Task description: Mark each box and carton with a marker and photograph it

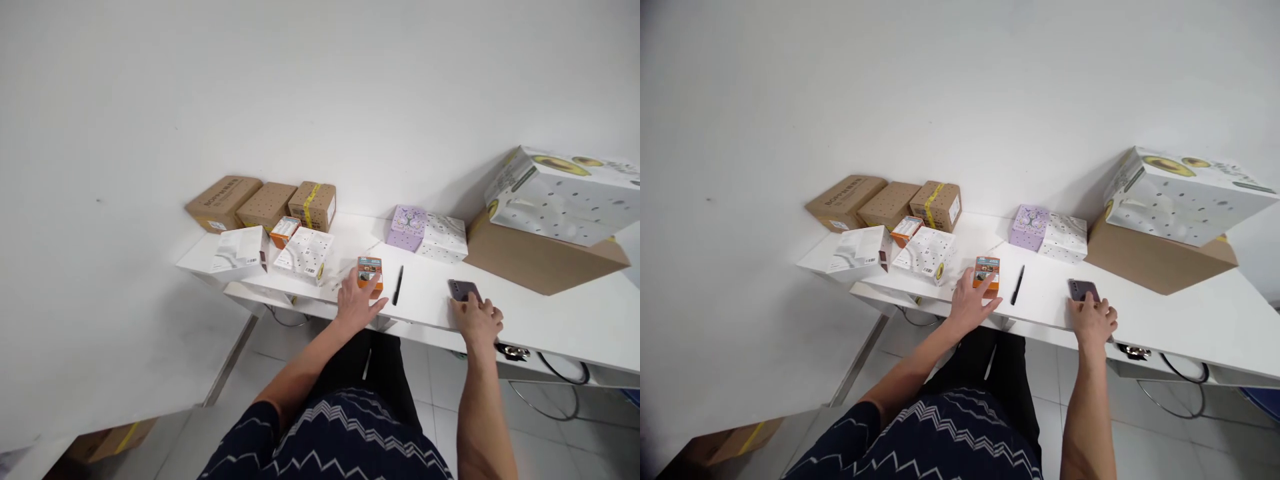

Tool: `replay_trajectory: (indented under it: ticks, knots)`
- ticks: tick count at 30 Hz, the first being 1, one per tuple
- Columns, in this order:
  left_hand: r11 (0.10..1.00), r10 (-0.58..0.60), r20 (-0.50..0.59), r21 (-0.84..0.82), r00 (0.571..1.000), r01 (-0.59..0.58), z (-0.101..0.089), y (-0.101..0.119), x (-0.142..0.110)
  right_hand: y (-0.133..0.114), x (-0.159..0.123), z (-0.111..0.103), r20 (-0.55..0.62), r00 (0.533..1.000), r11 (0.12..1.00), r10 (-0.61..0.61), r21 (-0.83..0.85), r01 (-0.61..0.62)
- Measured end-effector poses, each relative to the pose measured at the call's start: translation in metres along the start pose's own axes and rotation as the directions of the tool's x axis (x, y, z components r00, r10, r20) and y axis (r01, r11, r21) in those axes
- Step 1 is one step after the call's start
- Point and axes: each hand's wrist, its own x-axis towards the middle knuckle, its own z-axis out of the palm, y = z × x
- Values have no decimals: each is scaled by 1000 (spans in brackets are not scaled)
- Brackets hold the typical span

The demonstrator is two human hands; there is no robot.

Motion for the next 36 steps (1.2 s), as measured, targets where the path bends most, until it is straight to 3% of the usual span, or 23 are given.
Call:
replay_trajectory:
  ticks: [4, 7, 11, 14, 16, 19, 22, 26, 29, 31, 36]
  knots:
    - [998, -59, 37, 35, 998, 58, 18, 6, 26, -12, -2, 5, -150, 984, 984, -101, 132, 121]
    - [1000, -15, -41, -12, 999, 15, 18, -1, 37, -26, -7, 5, -220, 938, 924, -268, 219, 315]
    - [996, 59, -297, -46, 953, -76, -25, -25, 50, -49, -11, 3, -249, 904, 860, -348, 299, 414]
    - [1000, 9, -449, 15, 894, -3, -67, -54, 66, -69, -6, 3, -249, 896, 834, -367, 339, 435]
    - [995, -49, -484, 48, 874, 82, -86, -80, 79, -85, 1, 2, -245, 894, 823, -374, 356, 442]
    - [975, -158, -453, 69, 877, 212, -95, -119, 96, -115, 17, -2, -236, 899, 832, -369, 346, 433]
    - [957, -210, -430, 95, 878, 276, -87, -146, 99, -148, 38, -8, -219, 902, 868, -372, 262, 421]
    - [970, -114, -546, 119, 830, 211, -64, -148, 74, -189, 63, -9, -147, 941, 937, -305, 131, 324]
    - [993, 35, -592, 113, 805, 40, -41, -131, 36, -213, 78, 1, -67, 962, 960, -263, 80, 268]
    - [989, 145, -554, 108, 820, -102, -26, -118, 7, -225, 84, 10, -42, 966, 964, -257, 60, 259]
    - [975, 202, -363, -7, 910, -220, -3, -94, -45, -240, 86, 19, -97, 974, 970, -206, 110, 216]
